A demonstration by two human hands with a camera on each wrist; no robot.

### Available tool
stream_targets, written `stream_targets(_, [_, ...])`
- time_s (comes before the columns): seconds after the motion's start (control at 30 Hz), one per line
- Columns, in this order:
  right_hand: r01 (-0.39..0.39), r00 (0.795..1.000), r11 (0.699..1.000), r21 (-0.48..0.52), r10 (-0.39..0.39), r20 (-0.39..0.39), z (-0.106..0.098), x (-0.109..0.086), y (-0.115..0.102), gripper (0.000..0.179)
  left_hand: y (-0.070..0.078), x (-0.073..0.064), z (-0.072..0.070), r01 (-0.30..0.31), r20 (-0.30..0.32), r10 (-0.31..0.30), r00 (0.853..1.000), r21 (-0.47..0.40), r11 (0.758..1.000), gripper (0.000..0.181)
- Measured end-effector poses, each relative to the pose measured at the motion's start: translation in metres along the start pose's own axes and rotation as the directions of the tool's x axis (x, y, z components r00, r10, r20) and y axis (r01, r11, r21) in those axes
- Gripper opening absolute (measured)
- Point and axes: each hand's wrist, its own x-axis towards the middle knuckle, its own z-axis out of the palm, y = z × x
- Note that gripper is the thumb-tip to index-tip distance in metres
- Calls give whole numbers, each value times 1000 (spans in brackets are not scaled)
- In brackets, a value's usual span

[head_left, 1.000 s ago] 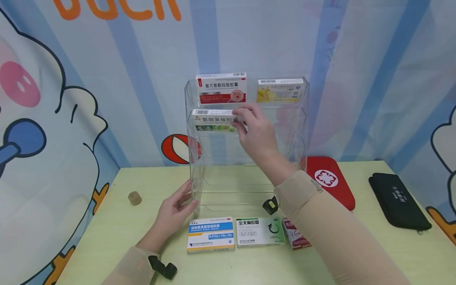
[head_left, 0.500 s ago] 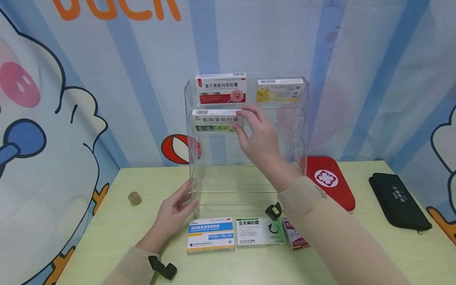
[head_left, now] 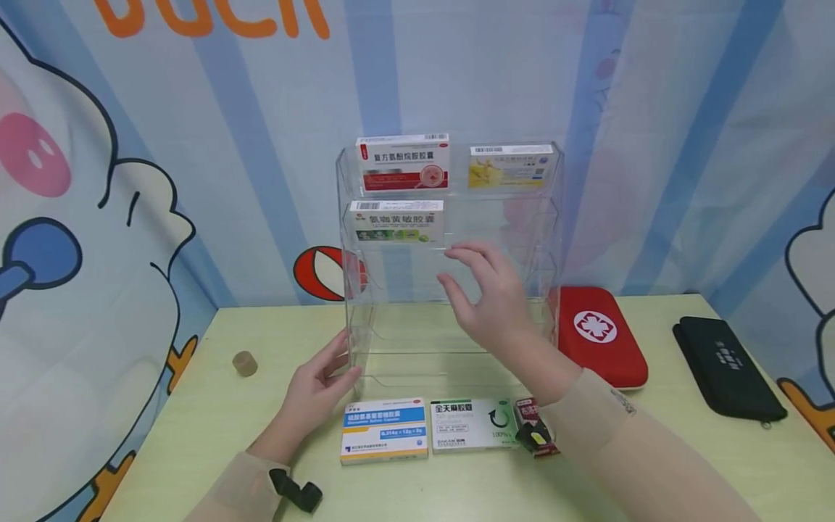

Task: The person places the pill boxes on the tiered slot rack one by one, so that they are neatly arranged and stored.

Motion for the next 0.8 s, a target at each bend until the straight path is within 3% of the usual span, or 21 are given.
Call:
stream_targets(0.33, [68, 997, 997, -26, -66, 50, -13, -43, 0, 40, -2, 1, 0, -14, 2, 14, 1000, -8, 1000, 77])
stream_targets(0.63, [-4, 980, 999, -40, 12, 197, -40, -88, 3, 42, -1, 1, 1, -27, 9, 27, 1000, -22, 999, 76])
stream_targets(0.8, [-2, 968, 996, -88, 24, 250, -53, -117, 6, 45, -2, 0, 0, -34, 6, 34, 999, -27, 999, 77])
